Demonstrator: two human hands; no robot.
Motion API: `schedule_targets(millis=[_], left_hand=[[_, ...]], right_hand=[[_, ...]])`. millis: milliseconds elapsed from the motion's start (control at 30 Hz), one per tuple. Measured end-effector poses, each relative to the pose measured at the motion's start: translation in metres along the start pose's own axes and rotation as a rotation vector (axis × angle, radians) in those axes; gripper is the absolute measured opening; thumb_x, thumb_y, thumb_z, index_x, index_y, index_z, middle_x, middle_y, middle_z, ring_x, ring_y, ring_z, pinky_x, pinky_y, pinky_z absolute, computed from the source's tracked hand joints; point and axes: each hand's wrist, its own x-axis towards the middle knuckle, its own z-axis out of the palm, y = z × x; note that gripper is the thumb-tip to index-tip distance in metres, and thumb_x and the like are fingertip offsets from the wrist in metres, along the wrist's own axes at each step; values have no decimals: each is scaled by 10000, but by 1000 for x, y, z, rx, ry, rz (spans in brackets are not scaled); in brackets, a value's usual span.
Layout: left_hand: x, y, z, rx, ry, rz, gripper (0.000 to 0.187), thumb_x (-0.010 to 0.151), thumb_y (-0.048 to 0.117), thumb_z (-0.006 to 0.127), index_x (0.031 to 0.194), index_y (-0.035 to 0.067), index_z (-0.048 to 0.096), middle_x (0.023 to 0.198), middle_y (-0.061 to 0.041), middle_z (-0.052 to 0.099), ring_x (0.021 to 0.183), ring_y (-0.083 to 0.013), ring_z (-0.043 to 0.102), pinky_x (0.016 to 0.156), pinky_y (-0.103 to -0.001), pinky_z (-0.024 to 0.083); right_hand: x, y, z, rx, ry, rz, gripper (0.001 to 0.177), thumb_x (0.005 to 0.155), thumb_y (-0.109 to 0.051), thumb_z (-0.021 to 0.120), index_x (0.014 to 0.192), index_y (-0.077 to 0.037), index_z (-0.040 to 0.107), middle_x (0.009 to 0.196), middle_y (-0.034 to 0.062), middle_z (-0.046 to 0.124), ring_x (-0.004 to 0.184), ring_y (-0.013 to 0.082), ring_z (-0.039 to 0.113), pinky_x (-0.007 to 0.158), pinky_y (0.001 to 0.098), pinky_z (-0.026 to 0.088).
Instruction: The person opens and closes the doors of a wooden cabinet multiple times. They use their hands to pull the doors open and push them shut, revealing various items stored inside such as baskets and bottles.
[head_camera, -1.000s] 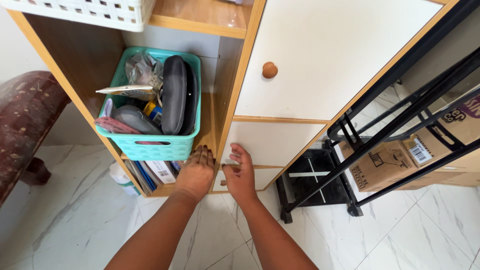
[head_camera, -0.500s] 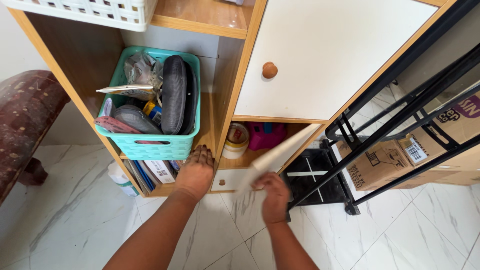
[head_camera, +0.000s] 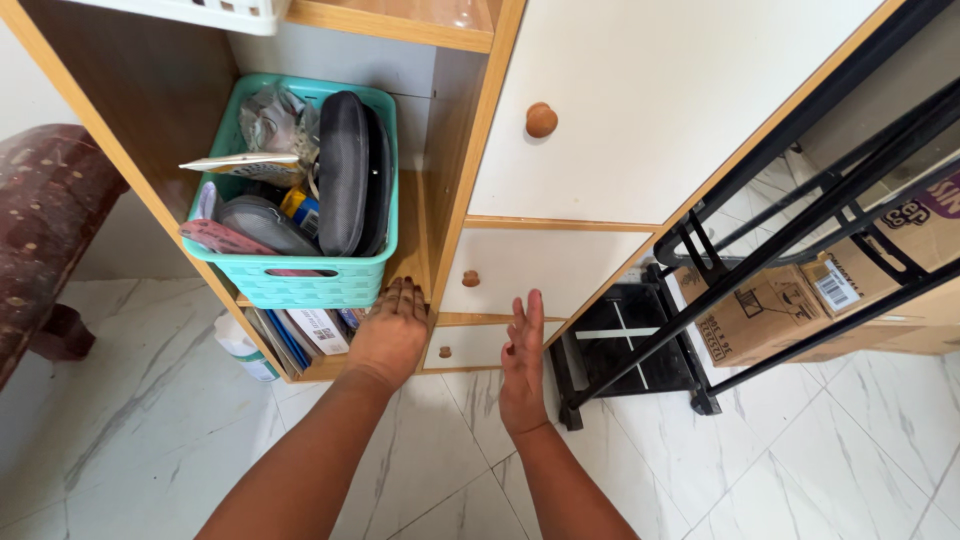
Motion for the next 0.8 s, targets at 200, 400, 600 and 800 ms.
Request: schedule_targets(millis=[200,400,600,800], left_hand=[[-2,1,4,-9,38,-13,479,861,101,559,1288,-114,593,1361,-279,595,1290,-353,575,1101,-399,437],[-2,2,5,5,28,-6,495,838,93,562,1290,-109,590,1368,-278,587,1300,-355,565,1099,-396,430],[-1,1,5,22,24,-1,489,862,97,559,1302,-115,586,1382,-289,581,1306,-355,561,1115,-395,422],[-1,2,5,10,2,-2,496,849,102,562,1293,-120,582,1378,-293,572,1302,-367,557,1104,-408,424]], right_hand=[[10,1,14,-135,10,106,534,1049,-181,431,1571,-75,381,1569,121,395,1442,239,425,1164,371,358],[46,45,13,-24,15,172,338,1063,-133,490,1381,-39,554,1280,81,609,1173,147,553,1036,295,440],[13,70,-28,111,253,202,338,1101,-212,530,925,51,647,903,99,688,820,166,596,818,329,503],[2,33,-25,64,174,141,354,1051,-277,465,1310,-36,485,1222,76,600,1076,174,571,970,339,466]])
